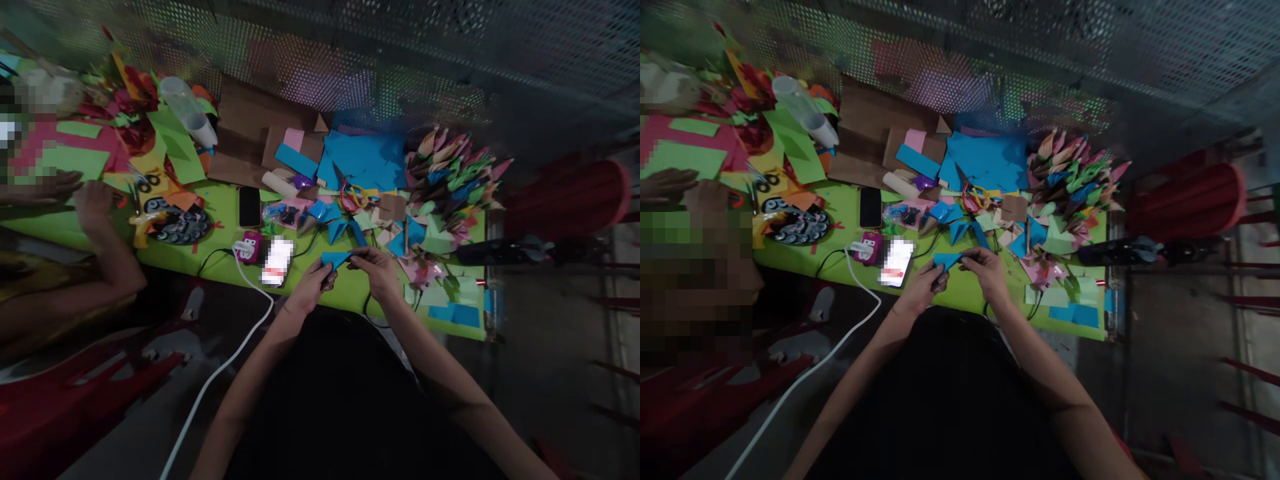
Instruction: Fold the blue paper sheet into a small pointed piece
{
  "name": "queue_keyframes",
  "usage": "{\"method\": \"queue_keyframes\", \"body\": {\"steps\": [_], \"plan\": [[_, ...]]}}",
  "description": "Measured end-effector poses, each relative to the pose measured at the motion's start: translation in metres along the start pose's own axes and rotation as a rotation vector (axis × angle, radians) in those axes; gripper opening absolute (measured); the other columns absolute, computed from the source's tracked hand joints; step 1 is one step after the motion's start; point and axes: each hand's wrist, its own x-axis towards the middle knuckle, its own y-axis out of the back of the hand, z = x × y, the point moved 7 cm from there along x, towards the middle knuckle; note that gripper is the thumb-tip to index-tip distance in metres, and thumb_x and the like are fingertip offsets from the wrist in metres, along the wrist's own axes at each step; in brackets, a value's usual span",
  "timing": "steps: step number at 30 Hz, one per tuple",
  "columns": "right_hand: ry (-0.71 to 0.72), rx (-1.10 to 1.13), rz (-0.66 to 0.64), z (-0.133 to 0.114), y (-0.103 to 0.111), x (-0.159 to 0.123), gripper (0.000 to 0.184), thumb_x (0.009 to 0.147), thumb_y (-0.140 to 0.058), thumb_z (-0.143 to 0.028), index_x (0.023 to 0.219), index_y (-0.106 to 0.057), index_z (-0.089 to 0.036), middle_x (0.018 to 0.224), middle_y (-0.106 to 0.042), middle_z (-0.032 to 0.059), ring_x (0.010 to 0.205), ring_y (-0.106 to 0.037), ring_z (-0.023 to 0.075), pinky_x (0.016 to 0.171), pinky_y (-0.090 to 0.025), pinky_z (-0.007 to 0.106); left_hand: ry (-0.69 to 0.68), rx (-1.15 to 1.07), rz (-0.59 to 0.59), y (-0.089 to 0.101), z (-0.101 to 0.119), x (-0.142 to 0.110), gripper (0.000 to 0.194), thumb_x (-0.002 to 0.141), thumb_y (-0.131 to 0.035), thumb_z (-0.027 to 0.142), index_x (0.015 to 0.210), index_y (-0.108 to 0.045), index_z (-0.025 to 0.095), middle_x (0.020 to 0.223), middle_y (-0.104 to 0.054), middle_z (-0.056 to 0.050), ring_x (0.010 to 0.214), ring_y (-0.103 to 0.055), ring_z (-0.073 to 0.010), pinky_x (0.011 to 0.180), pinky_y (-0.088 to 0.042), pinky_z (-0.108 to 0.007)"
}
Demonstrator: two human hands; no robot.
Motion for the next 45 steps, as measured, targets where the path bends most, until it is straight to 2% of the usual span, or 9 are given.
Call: {"method": "queue_keyframes", "body": {"steps": [8,12,19,24,30,34,39,45], "plan": [[0.019,0.027,0.031,0.004,-0.001,-0.002,0.019,0.067,-0.078,-0.039,0.075,-0.069,-0.024,0.069,-0.067,-0.0017,0.060,-0.062,0.0145,0.064,-0.056,0.032,0.001,0.000,0.012,0.000,0.000,-0.002,0.037,0.070,-0.083,0.035,0.075,-0.050,0.019,0.058,-0.041,0.008,0.051,-0.039,-0.0056,0.049,-0.025,-0.019],[0.005,0.072,0.036,0.005,-0.002,-0.001,0.019,0.066,-0.079,-0.038,0.073,-0.068,-0.024,0.069,-0.068,-0.0018,0.059,-0.061,0.0141,0.062,-0.054,0.031,-0.013,-0.025,0.006,-0.002,0.002,-0.002,0.039,0.068,-0.083,0.034,0.072,-0.048,0.019,0.058,-0.039,0.008,0.052,-0.038,-0.0051,0.048,-0.024,-0.019],[-0.030,-0.030,-0.083,-0.002,0.000,0.000,0.030,0.070,-0.079,-0.048,0.087,-0.075,-0.023,0.075,-0.072,0.0014,0.064,-0.064,0.0157,0.065,-0.054,0.032,-0.036,0.005,0.025,-0.001,0.002,0.000,0.042,0.064,-0.085,0.039,0.073,-0.049,0.019,0.058,-0.043,0.007,0.053,-0.040,-0.0055,0.049,-0.024,-0.019],[-0.028,-0.090,-0.100,-0.004,-0.003,0.001,0.032,0.068,-0.080,-0.052,0.071,-0.070,-0.021,0.067,-0.069,0.0018,0.061,-0.061,0.0152,0.062,-0.051,0.030,-0.065,0.110,0.021,0.000,0.001,-0.001,0.039,0.070,-0.080,0.045,0.077,-0.051,0.019,0.060,-0.045,0.006,0.052,-0.039,-0.0063,0.049,-0.024,-0.021],[0.027,-0.155,-0.059,-0.009,-0.002,0.002,0.033,0.071,-0.076,-0.051,0.063,-0.064,-0.021,0.060,-0.064,-0.0008,0.057,-0.056,0.0139,0.058,-0.048,0.029,-0.065,0.222,-0.031,-0.002,0.000,-0.002,0.036,0.076,-0.074,0.046,0.077,-0.051,0.018,0.057,-0.045,0.007,0.049,-0.035,-0.0056,0.048,-0.023,-0.021],[0.050,-0.178,-0.073,-0.010,-0.002,0.003,0.033,0.073,-0.075,-0.051,0.063,-0.063,-0.022,0.059,-0.063,-0.0008,0.057,-0.056,0.0142,0.058,-0.046,0.029,0.012,0.116,-0.031,-0.003,-0.004,-0.002,0.033,0.077,-0.075,0.040,0.080,-0.051,0.018,0.056,-0.041,0.008,0.048,-0.034,-0.0049,0.047,-0.022,-0.019],[0.054,-0.156,-0.143,-0.008,-0.003,0.006,0.033,0.072,-0.077,-0.054,0.077,-0.069,-0.022,0.070,-0.068,0.0007,0.065,-0.061,0.0158,0.064,-0.052,0.031,0.098,-0.071,-0.055,-0.008,-0.005,-0.004,0.033,0.081,-0.074,0.033,0.077,-0.044,0.019,0.055,-0.036,0.010,0.043,-0.027,-0.0029,0.045,-0.022,-0.017],[0.074,-0.155,-0.143,-0.008,-0.001,0.008,0.035,0.070,-0.081,-0.050,0.086,-0.070,-0.022,0.075,-0.069,0.0011,0.069,-0.062,0.0163,0.064,-0.054,0.031,0.118,-0.089,-0.053,-0.010,-0.006,-0.005,0.032,0.082,-0.074,0.031,0.077,-0.045,0.019,0.055,-0.037,0.009,0.043,-0.028,-0.0027,0.045,-0.022,-0.016]]}}
